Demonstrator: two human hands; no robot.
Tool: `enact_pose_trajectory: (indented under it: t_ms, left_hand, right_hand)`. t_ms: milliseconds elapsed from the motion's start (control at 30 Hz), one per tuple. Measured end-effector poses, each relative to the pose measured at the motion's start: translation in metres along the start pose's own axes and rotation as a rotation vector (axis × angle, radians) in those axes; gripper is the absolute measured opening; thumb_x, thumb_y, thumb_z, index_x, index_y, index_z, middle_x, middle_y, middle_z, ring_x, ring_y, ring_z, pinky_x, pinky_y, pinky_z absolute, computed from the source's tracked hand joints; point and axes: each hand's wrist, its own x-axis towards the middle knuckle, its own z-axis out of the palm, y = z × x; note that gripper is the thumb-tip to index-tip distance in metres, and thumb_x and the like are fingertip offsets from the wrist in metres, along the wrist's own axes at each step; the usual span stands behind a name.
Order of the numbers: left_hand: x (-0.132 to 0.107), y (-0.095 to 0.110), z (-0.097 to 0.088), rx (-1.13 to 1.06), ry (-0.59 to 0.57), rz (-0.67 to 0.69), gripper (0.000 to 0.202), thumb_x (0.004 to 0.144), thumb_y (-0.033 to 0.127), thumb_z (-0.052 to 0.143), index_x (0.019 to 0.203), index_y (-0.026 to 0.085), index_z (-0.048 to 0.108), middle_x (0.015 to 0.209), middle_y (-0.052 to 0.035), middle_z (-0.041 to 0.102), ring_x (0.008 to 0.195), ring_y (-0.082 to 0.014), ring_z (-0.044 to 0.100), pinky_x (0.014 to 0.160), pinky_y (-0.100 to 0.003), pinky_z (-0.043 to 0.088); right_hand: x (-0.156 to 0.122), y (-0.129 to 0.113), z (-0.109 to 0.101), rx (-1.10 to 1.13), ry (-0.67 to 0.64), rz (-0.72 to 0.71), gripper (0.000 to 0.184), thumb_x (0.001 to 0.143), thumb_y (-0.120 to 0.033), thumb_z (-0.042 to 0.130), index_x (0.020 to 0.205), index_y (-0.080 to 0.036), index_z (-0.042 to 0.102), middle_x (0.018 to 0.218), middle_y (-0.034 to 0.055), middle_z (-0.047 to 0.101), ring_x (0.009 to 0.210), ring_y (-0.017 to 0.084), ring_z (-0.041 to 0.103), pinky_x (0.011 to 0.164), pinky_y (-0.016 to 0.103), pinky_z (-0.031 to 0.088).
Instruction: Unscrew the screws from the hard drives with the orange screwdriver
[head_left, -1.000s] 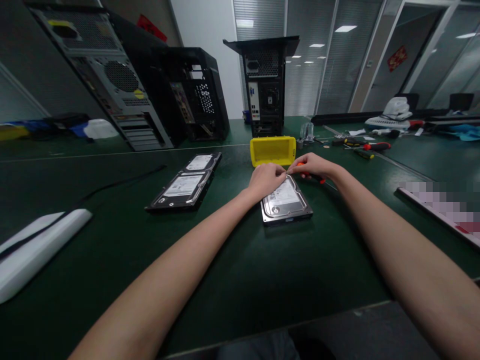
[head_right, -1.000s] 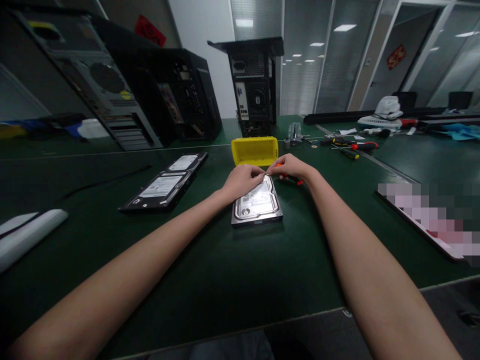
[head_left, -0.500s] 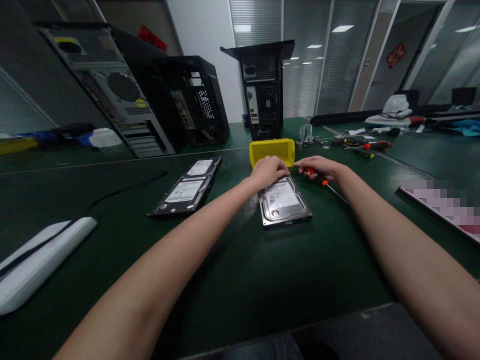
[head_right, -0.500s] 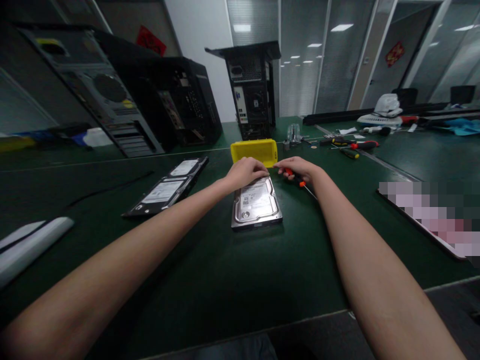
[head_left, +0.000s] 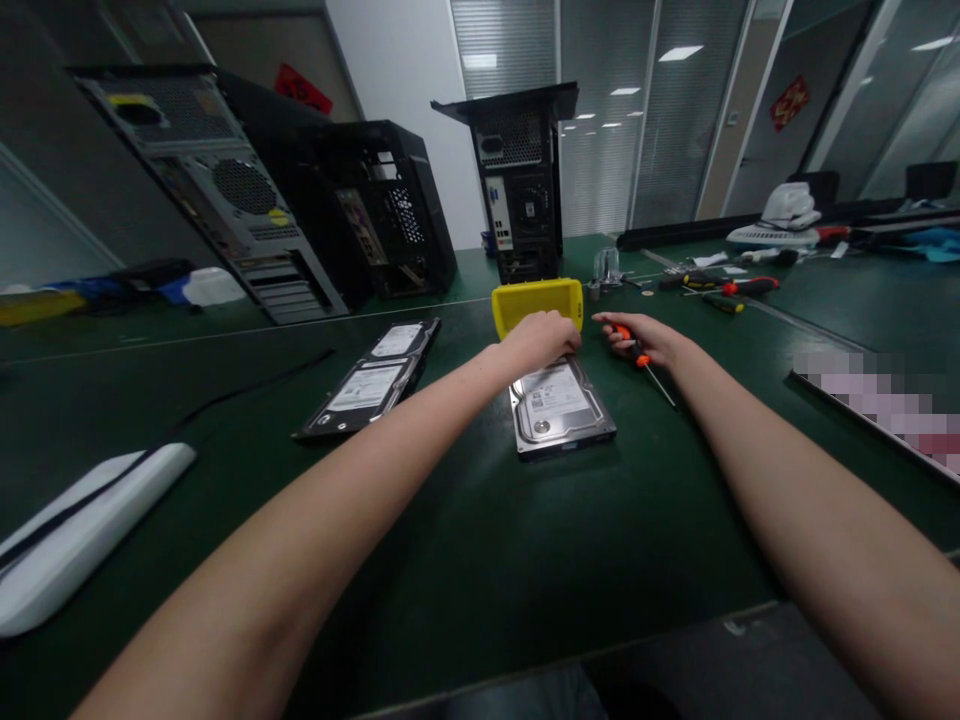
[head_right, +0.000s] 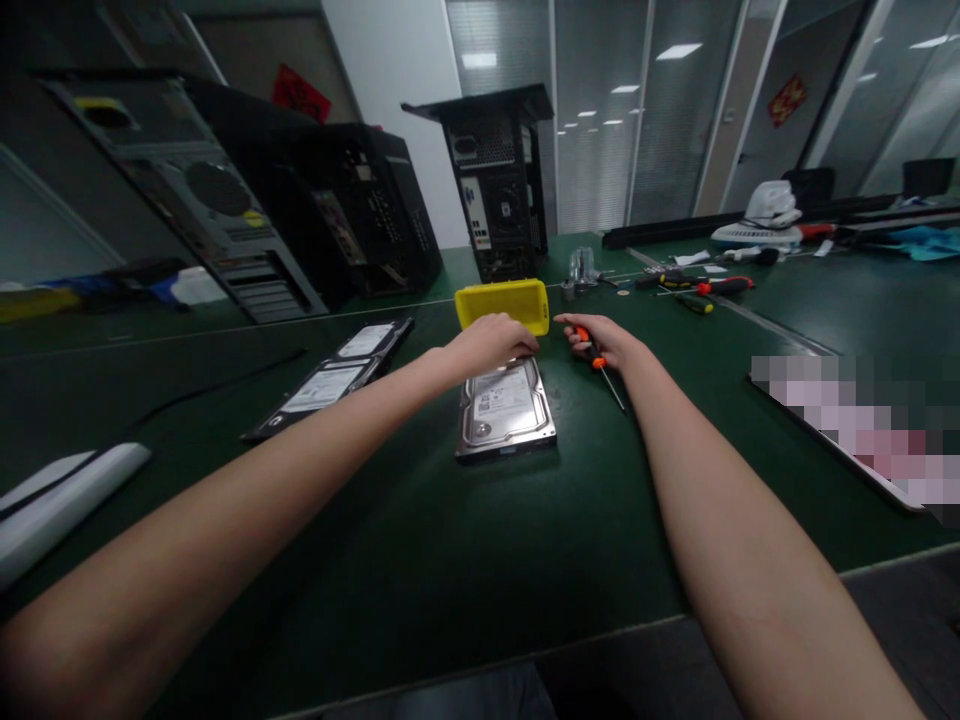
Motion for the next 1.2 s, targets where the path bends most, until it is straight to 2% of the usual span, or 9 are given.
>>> enact_pose_trajectory:
  t_ms: [267, 433, 600, 767, 933, 1200]
  left_hand:
    - [0.006, -0.015, 0.004, -0.222, 0.007, -0.002, 0.027, 0.075, 0.017, 0.059, 0.095, 0.021, 0.076, 0.099, -0.0053, 0.073, 0.093, -0.0212, 0.065, 0.084, -0.029, 0.046]
    - [0.006, -0.018, 0.009, -0.468, 0.009, -0.127, 0.029, 0.069, 0.015, 0.063, 0.095, 0.013, 0.076, 0.094, -0.0096, 0.074, 0.091, -0.0215, 0.067, 0.087, -0.03, 0.048]
    - [0.006, -0.022, 0.018, -0.703, 0.016, -0.257, 0.036, 0.065, 0.015, 0.068, 0.101, 0.012, 0.073, 0.089, -0.0082, 0.075, 0.091, -0.0217, 0.069, 0.089, -0.033, 0.05]
    - [0.007, -0.024, 0.027, -0.741, 0.072, -0.333, 0.035, 0.067, 0.02, 0.071, 0.101, 0.015, 0.073, 0.088, -0.0066, 0.075, 0.097, -0.0219, 0.067, 0.093, -0.035, 0.048]
    - [0.007, -0.023, 0.032, -0.72, 0.105, -0.352, 0.028, 0.069, 0.025, 0.073, 0.095, 0.018, 0.075, 0.091, -0.0062, 0.075, 0.095, -0.0207, 0.067, 0.09, -0.032, 0.048]
    - [0.0, -0.014, 0.027, -0.56, 0.164, -0.301, 0.021, 0.074, 0.028, 0.069, 0.091, 0.018, 0.077, 0.091, -0.0071, 0.075, 0.089, -0.0198, 0.067, 0.082, -0.029, 0.047]
  right_hand:
    - [0.003, 0.002, -0.001, 0.008, -0.002, -0.036, 0.014, 0.093, -0.015, 0.045, 0.104, -0.011, 0.053, 0.062, -0.0029, 0.047, 0.042, 0.002, 0.041, 0.03, 0.009, 0.029]
    - [0.004, 0.003, -0.003, 0.049, -0.007, -0.055, 0.014, 0.092, -0.015, 0.046, 0.103, -0.011, 0.054, 0.061, -0.0027, 0.047, 0.041, 0.002, 0.041, 0.029, 0.01, 0.029]
    - [0.004, 0.004, -0.005, 0.084, -0.016, -0.066, 0.015, 0.092, -0.014, 0.046, 0.105, -0.01, 0.054, 0.061, -0.0027, 0.048, 0.041, 0.002, 0.042, 0.03, 0.009, 0.03]
    - [0.004, 0.004, -0.005, 0.095, -0.019, -0.07, 0.016, 0.092, -0.014, 0.045, 0.105, -0.01, 0.054, 0.061, -0.003, 0.048, 0.041, 0.002, 0.042, 0.03, 0.009, 0.03]
    - [0.004, 0.005, -0.007, 0.109, -0.024, -0.07, 0.015, 0.092, -0.015, 0.047, 0.105, -0.01, 0.054, 0.061, -0.0031, 0.048, 0.041, 0.001, 0.041, 0.03, 0.009, 0.03]
    - [0.004, 0.005, -0.008, 0.108, -0.032, -0.07, 0.016, 0.092, -0.016, 0.047, 0.105, -0.011, 0.054, 0.062, -0.003, 0.049, 0.042, 0.002, 0.042, 0.03, 0.009, 0.032]
